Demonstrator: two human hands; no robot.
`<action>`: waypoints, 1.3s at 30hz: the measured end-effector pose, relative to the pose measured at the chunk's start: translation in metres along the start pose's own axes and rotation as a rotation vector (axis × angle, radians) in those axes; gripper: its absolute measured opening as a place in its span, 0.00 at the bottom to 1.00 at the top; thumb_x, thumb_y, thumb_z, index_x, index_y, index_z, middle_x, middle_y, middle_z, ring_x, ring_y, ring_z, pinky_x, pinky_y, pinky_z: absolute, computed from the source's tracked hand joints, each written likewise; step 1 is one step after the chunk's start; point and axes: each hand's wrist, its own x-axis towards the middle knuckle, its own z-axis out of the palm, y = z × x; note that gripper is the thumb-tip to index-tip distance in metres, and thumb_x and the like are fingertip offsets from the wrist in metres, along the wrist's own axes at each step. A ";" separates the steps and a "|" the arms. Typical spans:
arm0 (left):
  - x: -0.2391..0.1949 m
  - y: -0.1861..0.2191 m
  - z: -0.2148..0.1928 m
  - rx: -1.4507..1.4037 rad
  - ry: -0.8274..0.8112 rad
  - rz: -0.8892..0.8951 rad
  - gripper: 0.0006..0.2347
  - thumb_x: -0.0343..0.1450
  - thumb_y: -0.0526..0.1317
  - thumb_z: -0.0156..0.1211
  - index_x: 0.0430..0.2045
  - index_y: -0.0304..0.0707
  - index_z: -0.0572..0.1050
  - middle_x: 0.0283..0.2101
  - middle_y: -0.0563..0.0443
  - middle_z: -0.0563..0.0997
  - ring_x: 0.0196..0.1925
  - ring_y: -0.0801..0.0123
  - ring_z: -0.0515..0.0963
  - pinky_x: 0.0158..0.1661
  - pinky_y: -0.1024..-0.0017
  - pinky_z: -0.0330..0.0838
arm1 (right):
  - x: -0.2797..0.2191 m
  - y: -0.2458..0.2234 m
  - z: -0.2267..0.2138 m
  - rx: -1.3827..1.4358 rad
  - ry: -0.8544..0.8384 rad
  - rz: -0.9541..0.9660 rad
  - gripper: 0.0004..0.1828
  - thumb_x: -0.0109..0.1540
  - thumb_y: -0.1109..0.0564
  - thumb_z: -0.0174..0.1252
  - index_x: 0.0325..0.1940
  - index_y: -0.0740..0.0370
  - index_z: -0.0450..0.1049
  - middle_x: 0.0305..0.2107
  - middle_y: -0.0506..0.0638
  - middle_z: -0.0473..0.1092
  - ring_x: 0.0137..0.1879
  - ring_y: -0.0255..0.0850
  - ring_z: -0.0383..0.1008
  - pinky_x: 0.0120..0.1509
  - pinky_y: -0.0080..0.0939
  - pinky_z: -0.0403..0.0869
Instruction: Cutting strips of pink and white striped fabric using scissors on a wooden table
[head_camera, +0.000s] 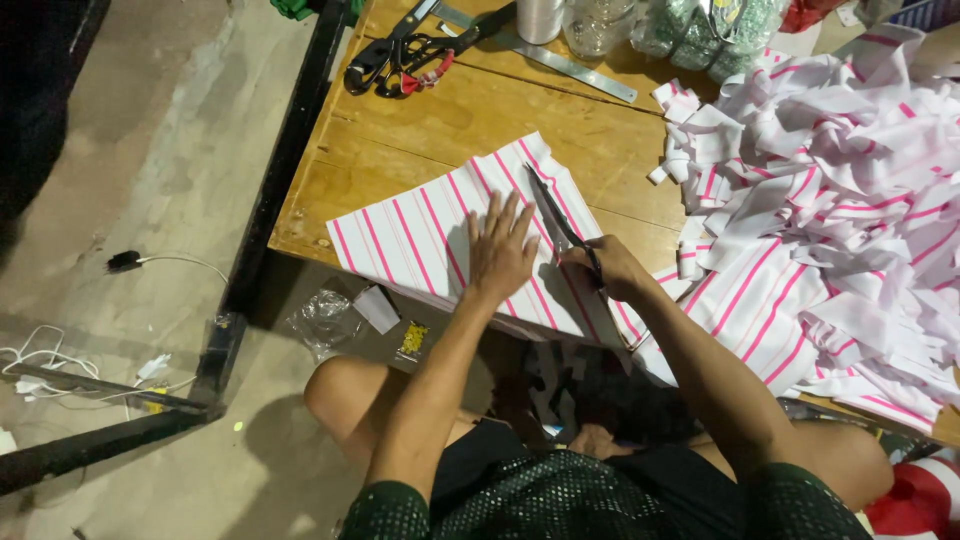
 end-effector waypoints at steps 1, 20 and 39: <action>0.012 -0.005 -0.004 0.001 0.005 0.001 0.21 0.73 0.45 0.56 0.62 0.43 0.70 0.69 0.38 0.67 0.74 0.41 0.59 0.64 0.32 0.51 | 0.000 0.000 0.000 -0.002 0.001 -0.005 0.27 0.48 0.39 0.72 0.22 0.67 0.74 0.15 0.58 0.63 0.23 0.47 0.68 0.23 0.42 0.68; 0.049 -0.005 -0.032 0.197 -0.468 -0.252 0.30 0.75 0.59 0.43 0.73 0.48 0.54 0.77 0.43 0.52 0.79 0.45 0.44 0.67 0.26 0.36 | -0.004 -0.004 -0.004 0.103 -0.053 0.027 0.24 0.48 0.45 0.73 0.21 0.69 0.74 0.11 0.57 0.63 0.15 0.45 0.68 0.15 0.40 0.69; 0.052 0.000 -0.038 0.165 -0.486 -0.265 0.32 0.74 0.59 0.46 0.72 0.46 0.54 0.77 0.43 0.51 0.79 0.44 0.43 0.67 0.26 0.34 | 0.037 0.002 -0.002 0.056 -0.081 -0.007 0.27 0.50 0.40 0.72 0.20 0.67 0.74 0.12 0.57 0.63 0.18 0.46 0.68 0.18 0.41 0.65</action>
